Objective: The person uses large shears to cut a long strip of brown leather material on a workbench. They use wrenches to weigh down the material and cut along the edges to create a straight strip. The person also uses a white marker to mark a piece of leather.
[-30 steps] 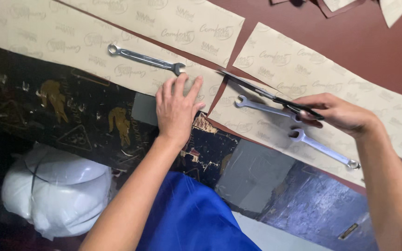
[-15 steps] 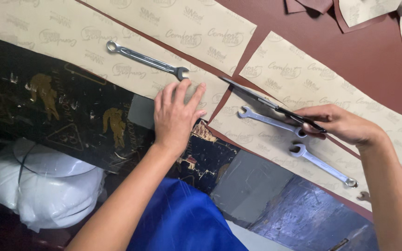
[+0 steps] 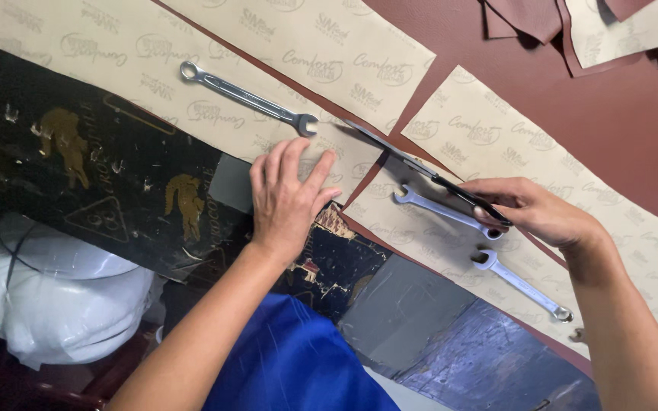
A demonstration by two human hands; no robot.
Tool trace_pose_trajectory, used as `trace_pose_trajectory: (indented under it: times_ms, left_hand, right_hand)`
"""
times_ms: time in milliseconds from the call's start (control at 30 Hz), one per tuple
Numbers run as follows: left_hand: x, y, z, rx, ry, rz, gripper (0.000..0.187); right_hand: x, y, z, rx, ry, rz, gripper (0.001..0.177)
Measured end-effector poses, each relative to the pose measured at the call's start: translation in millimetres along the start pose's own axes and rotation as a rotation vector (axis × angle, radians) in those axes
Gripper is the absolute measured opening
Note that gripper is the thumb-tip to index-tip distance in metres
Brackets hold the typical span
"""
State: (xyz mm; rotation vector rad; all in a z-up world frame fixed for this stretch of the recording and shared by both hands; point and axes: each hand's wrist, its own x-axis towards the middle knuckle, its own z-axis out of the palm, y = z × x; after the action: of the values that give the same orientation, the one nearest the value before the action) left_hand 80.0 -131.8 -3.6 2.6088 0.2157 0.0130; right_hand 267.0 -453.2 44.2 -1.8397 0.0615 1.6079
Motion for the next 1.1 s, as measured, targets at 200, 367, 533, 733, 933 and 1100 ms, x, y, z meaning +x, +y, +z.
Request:
trace_pose_trajectory:
  times_ms: [200,367,533,733,933,1100]
  left_hand:
    - [0,-5,3,0.01,0.006,-0.023,0.062]
    - [-2,-7,6,0.007,0.012,-0.017,0.062]
    - [0,-9,7,0.008,0.025,-0.012,0.062]
    - [-2,-14,13,0.005,0.055,-0.003,0.065]
    - [-4,-21,29,-0.006,0.024,-0.015,0.069]
    - [-5,-14,20,-0.006,0.032,-0.025,0.068]
  right_hand:
    - [-2,-8,3,0.011,-0.045,0.02,0.05]
    - [7,-30,21,-0.054,-0.01,-0.041,0.05]
    - [6,-44,29,-0.032,0.009,-0.007,0.053]
    - [9,-53,38,-0.022,0.008,0.01,0.053]
    - [32,-55,36,-0.203,-0.058,-0.121,0.044]
    - [30,-62,47,-0.127,0.06,0.148,0.053]
